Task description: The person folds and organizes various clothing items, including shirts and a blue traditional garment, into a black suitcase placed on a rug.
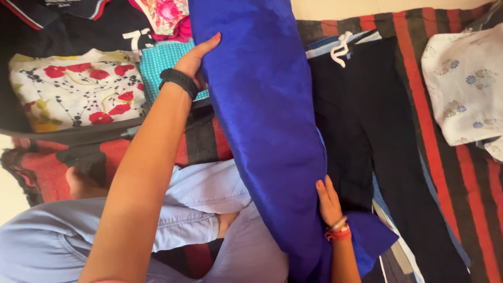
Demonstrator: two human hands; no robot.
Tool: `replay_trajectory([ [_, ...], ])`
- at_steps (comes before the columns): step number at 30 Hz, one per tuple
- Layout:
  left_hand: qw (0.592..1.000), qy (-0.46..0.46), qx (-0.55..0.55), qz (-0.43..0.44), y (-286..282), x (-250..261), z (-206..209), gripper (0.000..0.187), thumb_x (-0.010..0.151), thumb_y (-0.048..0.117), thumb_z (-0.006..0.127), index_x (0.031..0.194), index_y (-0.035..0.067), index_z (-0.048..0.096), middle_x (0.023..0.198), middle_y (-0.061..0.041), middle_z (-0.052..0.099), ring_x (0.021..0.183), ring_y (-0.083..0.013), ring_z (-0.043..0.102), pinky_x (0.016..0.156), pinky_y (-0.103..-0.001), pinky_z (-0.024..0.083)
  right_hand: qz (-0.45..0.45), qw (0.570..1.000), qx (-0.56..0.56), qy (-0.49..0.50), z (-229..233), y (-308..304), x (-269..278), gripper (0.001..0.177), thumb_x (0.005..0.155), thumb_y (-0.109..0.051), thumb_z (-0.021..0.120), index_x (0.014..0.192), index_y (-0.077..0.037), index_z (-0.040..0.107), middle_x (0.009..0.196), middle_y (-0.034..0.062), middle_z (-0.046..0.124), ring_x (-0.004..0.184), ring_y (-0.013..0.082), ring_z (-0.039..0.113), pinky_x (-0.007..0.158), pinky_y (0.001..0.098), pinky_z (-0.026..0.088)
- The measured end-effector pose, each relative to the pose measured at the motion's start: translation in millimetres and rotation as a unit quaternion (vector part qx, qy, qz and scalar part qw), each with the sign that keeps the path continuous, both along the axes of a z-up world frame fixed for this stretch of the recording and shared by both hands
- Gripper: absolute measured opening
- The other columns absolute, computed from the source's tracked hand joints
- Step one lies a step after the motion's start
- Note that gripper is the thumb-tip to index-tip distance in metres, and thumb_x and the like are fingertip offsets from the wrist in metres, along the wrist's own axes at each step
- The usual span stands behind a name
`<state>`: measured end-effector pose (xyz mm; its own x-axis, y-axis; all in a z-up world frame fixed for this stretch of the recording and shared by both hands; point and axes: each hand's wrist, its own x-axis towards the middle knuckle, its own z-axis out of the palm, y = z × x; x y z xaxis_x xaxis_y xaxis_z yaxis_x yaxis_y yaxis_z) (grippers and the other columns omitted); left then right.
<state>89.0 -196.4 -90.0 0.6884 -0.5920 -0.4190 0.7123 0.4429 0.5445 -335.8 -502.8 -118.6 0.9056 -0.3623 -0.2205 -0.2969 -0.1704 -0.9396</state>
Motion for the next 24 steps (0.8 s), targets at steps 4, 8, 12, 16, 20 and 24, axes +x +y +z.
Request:
replay_trajectory([
  [4,0.995,-0.005,-0.014,0.099,-9,0,-4,0.056,0.079,0.019,0.086,0.128,-0.001,0.066,0.117,-0.015,0.076,0.105,-0.0289,0.075,0.096,-0.043,0.061,-0.017,0.985,-0.168,0.022,-10,-6,-3,0.026,0.110,-0.024,0.055,0.114,0.001,0.062,0.095,0.0182,0.068,0.086,0.0204,0.063,0.078,0.0331,0.053],
  [8,0.961,-0.116,0.033,0.247,2,19,8,0.054,0.072,0.001,0.086,0.120,-0.002,0.063,0.104,-0.018,0.075,0.092,-0.0328,0.075,0.086,-0.048,0.064,-0.056,0.926,-0.364,0.087,36,-5,8,0.026,0.106,-0.027,0.059,0.111,-0.002,0.061,0.077,0.0186,0.066,0.065,0.0294,0.066,0.061,0.0398,0.050],
  [12,0.937,-0.186,0.015,0.296,43,54,4,0.058,0.072,-0.007,0.086,0.121,0.004,0.058,0.099,-0.018,0.074,0.089,-0.0312,0.074,0.084,-0.047,0.064,-0.011,0.917,-0.395,-0.054,97,12,49,0.025,0.108,-0.027,0.058,0.118,-0.004,0.057,0.085,0.0187,0.069,0.073,0.0344,0.070,0.064,0.0410,0.053],
  [16,0.919,-0.206,0.021,0.335,112,83,-21,0.054,0.075,-0.010,0.088,0.120,0.000,0.060,0.102,-0.019,0.073,0.093,-0.0338,0.074,0.087,-0.049,0.064,0.071,0.905,-0.412,-0.084,121,27,99,0.029,0.106,-0.026,0.061,0.125,-0.004,0.056,0.090,0.0222,0.071,0.081,0.0406,0.071,0.066,0.0431,0.053],
  [20,0.920,-0.152,0.128,0.337,160,81,-58,0.058,0.071,-0.002,0.089,0.122,-0.005,0.062,0.107,-0.020,0.076,0.094,-0.0336,0.078,0.087,-0.049,0.066,0.130,0.915,-0.382,0.024,115,36,134,0.033,0.103,-0.029,0.062,0.124,-0.004,0.058,0.085,0.0210,0.071,0.080,0.0396,0.072,0.068,0.0443,0.054],
  [24,0.884,-0.187,0.299,0.308,175,89,-105,0.078,0.074,0.009,0.097,0.134,-0.011,0.051,0.125,-0.019,0.074,0.113,-0.0308,0.075,0.104,-0.041,0.061,0.202,0.897,-0.391,-0.050,124,31,129,0.038,0.103,-0.024,0.065,0.131,0.000,0.057,0.112,0.0235,0.070,0.103,0.0381,0.069,0.086,0.0438,0.054],
])
